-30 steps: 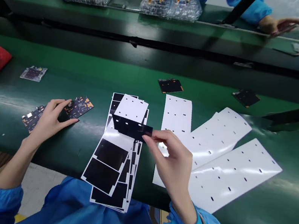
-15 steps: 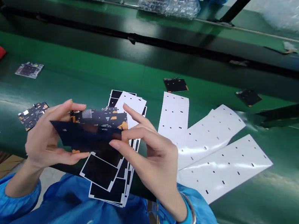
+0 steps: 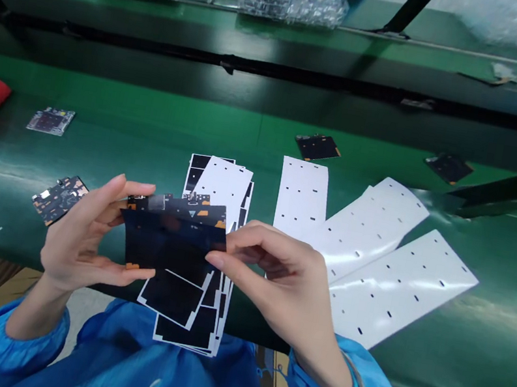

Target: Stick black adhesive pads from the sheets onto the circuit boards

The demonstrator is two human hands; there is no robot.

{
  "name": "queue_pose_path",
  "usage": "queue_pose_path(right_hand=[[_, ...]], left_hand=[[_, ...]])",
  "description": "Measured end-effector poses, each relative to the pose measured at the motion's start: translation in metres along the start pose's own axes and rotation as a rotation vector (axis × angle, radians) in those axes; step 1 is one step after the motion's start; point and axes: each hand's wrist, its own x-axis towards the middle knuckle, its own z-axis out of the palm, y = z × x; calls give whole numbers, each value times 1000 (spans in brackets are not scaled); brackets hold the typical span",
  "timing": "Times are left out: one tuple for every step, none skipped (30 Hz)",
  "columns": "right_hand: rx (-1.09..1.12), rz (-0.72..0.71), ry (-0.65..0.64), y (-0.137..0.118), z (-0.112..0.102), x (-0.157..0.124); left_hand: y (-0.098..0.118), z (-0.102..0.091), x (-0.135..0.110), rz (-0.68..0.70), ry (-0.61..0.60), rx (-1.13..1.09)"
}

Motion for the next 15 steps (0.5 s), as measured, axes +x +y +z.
queue_pose_path(right_hand=[[1, 1, 2, 0, 0, 0], [-2, 2, 2, 1, -1, -1], [-7, 0, 0, 1, -1, -1], [-12, -4, -5, 2, -2, -1], [-18, -4, -9, 2, -2, -1], [-21, -4, -11, 2, -3, -1], [-22, -4, -14, 2, -3, -1], [-19, -1, -16, 2, -3, 0], [-14, 1, -17, 2, -3, 0], [-9, 2, -18, 1, -3, 0], [-5, -1, -21, 1, -2, 0], [-6, -8, -23, 0, -2, 0], [-16, -19, -24, 0, -1, 0], [-37, -42, -24, -1, 0, 0], [-77, -78, -21, -1, 0, 0]], left_hand=[[0, 0, 0, 4, 2, 6], [0, 0, 1, 7, 3, 11], [-1, 0, 1, 12, 2, 16], [-1, 0, 0, 15, 0, 19], [-1, 0, 0, 19, 0, 22], [-1, 0, -1, 24, 2, 27], [-2, 0, -1, 27, 7, 32], [-2, 0, -2, 31, 11, 35], [-3, 0, -2, 37, 14, 33], [-4, 1, -2, 39, 13, 25], [-4, 1, -1, 38, 8, 15], [-4, 1, 0, 38, 5, 5], [-4, 1, 1, 50, 2, 3], [-4, 1, 2, 75, 0, 13], [-3, 0, 3, 105, -11, 38]])
